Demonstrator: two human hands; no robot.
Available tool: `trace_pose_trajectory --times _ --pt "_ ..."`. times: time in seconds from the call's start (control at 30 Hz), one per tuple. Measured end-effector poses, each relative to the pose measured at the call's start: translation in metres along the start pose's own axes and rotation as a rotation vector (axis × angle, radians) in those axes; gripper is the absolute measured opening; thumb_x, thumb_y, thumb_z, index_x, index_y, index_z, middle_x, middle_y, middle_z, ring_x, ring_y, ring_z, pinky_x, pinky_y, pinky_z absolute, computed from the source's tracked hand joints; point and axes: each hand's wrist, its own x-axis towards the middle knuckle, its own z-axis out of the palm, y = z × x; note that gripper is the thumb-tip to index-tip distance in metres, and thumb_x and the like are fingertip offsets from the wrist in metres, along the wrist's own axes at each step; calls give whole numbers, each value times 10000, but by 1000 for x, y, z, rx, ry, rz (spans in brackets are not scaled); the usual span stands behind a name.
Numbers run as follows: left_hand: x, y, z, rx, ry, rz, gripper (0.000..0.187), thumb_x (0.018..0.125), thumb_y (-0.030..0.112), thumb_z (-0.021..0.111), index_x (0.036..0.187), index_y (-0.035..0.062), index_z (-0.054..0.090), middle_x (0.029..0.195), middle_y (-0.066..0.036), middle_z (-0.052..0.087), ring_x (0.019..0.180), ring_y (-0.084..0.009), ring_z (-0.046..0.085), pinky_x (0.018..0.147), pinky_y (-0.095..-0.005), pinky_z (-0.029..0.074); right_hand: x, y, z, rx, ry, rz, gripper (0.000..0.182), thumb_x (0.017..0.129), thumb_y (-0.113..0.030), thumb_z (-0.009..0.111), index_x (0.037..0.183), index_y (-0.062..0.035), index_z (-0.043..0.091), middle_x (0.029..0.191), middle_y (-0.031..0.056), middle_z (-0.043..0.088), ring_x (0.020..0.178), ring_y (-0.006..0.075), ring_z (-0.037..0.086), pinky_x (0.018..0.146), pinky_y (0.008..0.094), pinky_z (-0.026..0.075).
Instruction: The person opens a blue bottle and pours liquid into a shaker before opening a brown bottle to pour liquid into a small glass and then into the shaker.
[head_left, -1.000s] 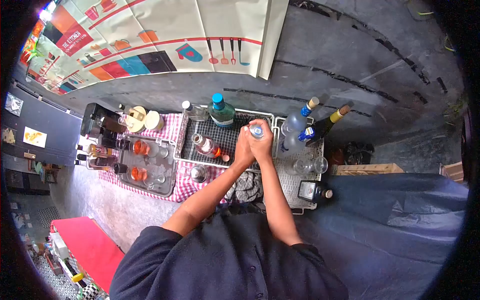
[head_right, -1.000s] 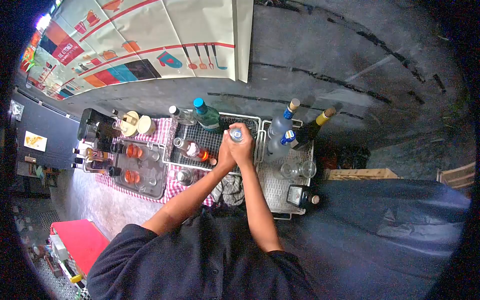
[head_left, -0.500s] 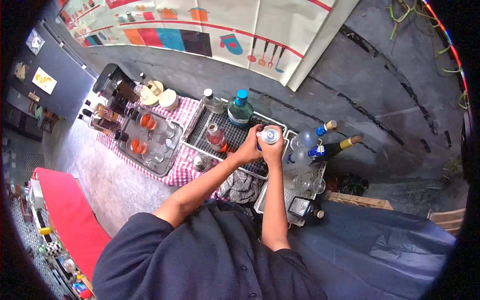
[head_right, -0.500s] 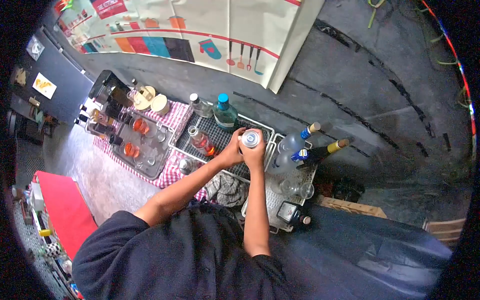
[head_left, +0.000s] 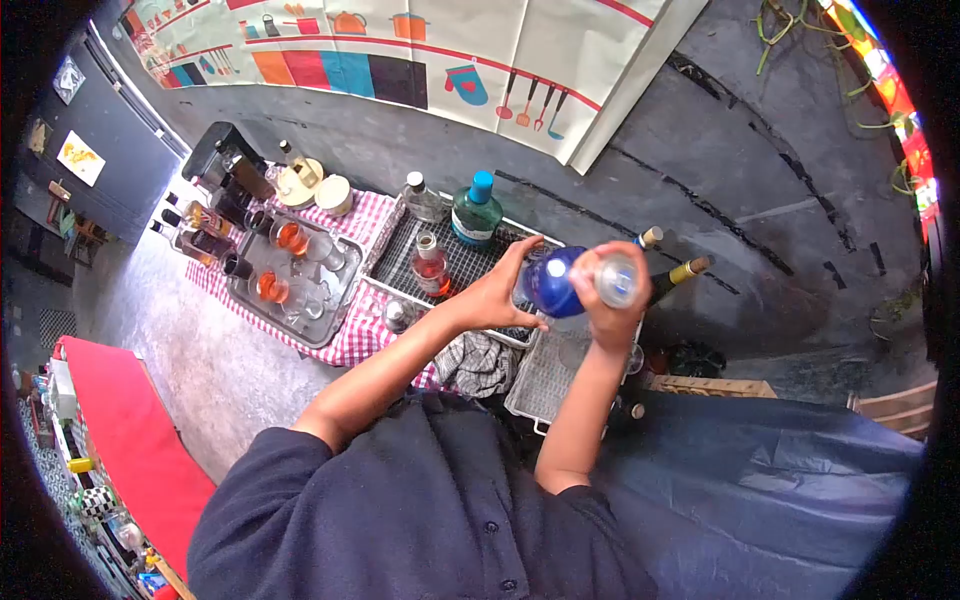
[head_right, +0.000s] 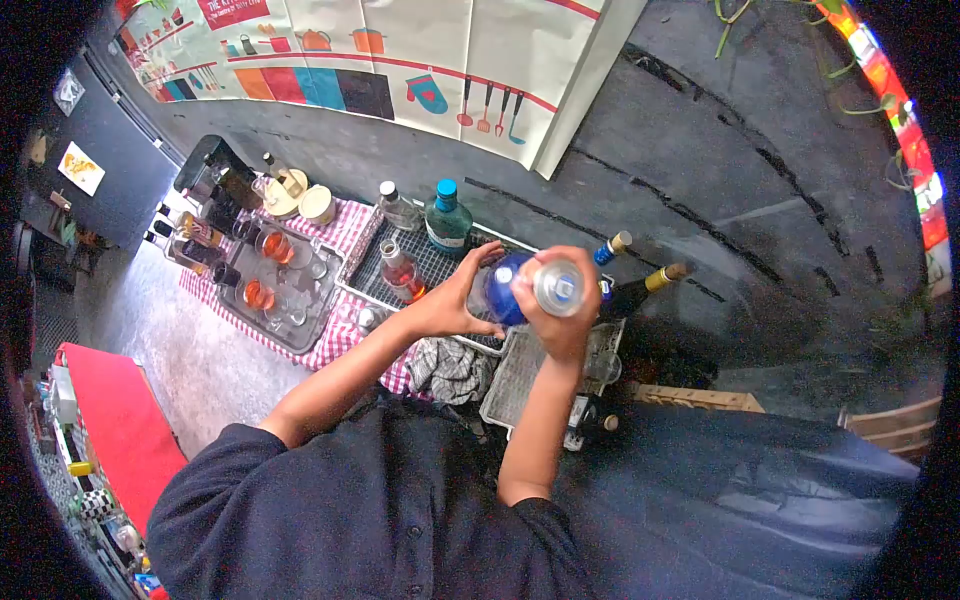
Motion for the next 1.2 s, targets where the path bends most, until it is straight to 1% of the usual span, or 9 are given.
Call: trace_pose_trajectory --times 0.07,0.2,0.3,0.4,0.5,0.57,0.63,0.87,1.2 --pt "-1 22 -9 50 -9 75 1301 563 321 967 1550 36 168 1506 -222 373 1419 -334 380 1182 -431 314 -3 -26 -3 142 -15 -148 425 746 42 740 1103 -7 515 762 58 584 719 158 602 700 312 501" --pt "-12 66 -34 133 -133 115 1271 545 378 961 1536 23 249 1408 -219 501 1283 -340 531 1108 -435 403 -8 -67 3 496 -108 -331 550 803 -164 819 1169 -32 431 718 38 582 590 179 594 566 315 451" --pt "-33 90 -54 237 -333 -14 885 625 430 871 1313 -7 527 1094 -237 682 1017 -403 665 889 -452 531 -8 -72 15 602 -208 -340 547 790 -167 817 1164 -33 441 728 48 591 582 189 600 562 314 447" --pt "-65 82 -59 158 -189 -53 694 631 372 854 1159 -8 613 887 -215 710 847 -412 693 782 -467 552 -8 -66 43 660 -167 -207 569 768 -193 827 1168 -13 465 733 63 592 612 207 603 588 323 483" --pt "-91 74 -73 105 -55 -144 608 638 333 833 1099 -13 639 867 -206 713 834 -394 701 791 -456 555 2 -51 74 492 -96 -13 634 787 -187 778 1285 -7 429 1062 191 641 905 339 704 832 395 571" --pt "-105 74 -90 90 45 -223 572 637 331 834 1056 -11 649 867 -217 711 836 -382 706 791 -454 557 7 -47 102 246 -75 112 693 813 -184 731 1377 1 374 1264 223 577 1110 367 660 963 427 534" --pt "-118 71 -110 146 141 -296 571 640 324 834 1065 -7 645 863 -221 710 835 -379 709 780 -451 559 -2 -36 131 109 -95 220 796 848 -207 692 1491 -3 271 1358 189 520 1248 303 564 1049 427 460" --pt "-154 46 -170 336 414 -296 483 638 268 820 1010 34 618 820 -206 688 794 -394 686 701 -472 539 8 -12 211 -101 -286 244 780 869 -302 637 1486 9 274 1361 177 490 1271 264 488 1117 416 352" --pt "-181 7 -244 342 427 -284 457 653 275 819 999 35 640 871 -170 693 814 -392 666 754 -469 525 18 19 290 -10 -346 283 691 785 -307 665 1362 -23 412 1301 182 537 1208 272 553 1053 409 429"
